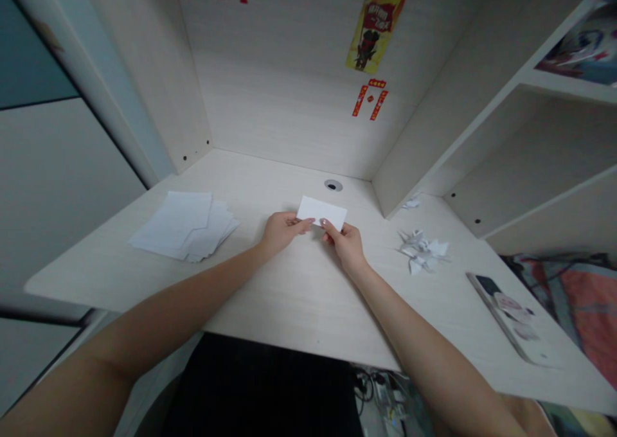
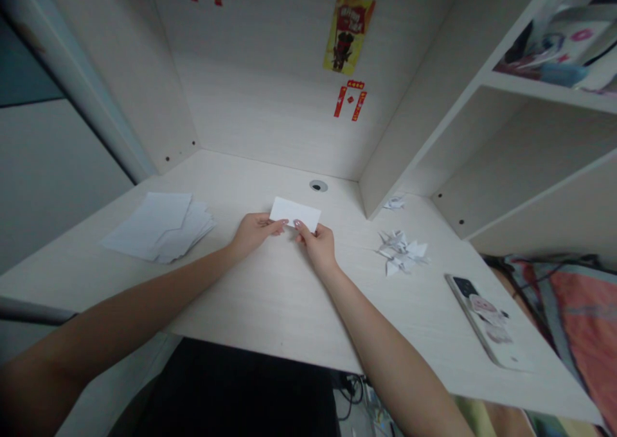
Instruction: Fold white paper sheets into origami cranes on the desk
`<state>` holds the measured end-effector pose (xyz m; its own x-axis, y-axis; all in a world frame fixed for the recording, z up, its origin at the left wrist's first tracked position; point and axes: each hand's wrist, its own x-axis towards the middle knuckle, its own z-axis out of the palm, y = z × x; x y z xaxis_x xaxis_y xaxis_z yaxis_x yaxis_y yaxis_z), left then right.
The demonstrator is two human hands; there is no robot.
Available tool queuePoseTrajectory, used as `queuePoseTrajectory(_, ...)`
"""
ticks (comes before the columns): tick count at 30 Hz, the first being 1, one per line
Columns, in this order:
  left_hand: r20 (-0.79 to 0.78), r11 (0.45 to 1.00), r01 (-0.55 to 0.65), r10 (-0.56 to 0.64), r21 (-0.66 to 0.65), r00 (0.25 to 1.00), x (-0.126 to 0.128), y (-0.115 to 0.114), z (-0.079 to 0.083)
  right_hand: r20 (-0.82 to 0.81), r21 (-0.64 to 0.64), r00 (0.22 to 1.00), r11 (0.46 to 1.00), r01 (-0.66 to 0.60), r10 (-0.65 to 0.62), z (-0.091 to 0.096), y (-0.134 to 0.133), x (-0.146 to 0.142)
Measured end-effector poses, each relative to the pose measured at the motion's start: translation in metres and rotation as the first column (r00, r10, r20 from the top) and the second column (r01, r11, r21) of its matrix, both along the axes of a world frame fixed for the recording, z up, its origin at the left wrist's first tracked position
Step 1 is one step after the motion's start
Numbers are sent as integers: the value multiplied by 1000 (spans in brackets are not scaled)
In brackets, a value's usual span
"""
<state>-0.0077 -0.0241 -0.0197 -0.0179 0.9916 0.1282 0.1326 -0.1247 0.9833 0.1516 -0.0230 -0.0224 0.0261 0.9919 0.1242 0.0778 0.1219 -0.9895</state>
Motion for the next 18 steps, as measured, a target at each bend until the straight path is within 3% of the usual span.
queuePoseTrajectory(5,29,999,23,-24,33,999,-5,-1,8,-112,-99,989,991,89,-100,3,10,11)
queuePoseTrajectory(10,60,991,-136,137,-7,989,-15,3,19,-287,-177,935,971,159,-206,10,21,28)
queuePoseTrajectory(14,19,999,-13,12,44,1000,-11,-1,15,-303,-150,949,988,48,-92,13,13,19)
queuePoseTrajectory(18,-152,991,84,-67,109,986,-4,-8,9,-276,-143,959,984,-109,66,12,-1,5)
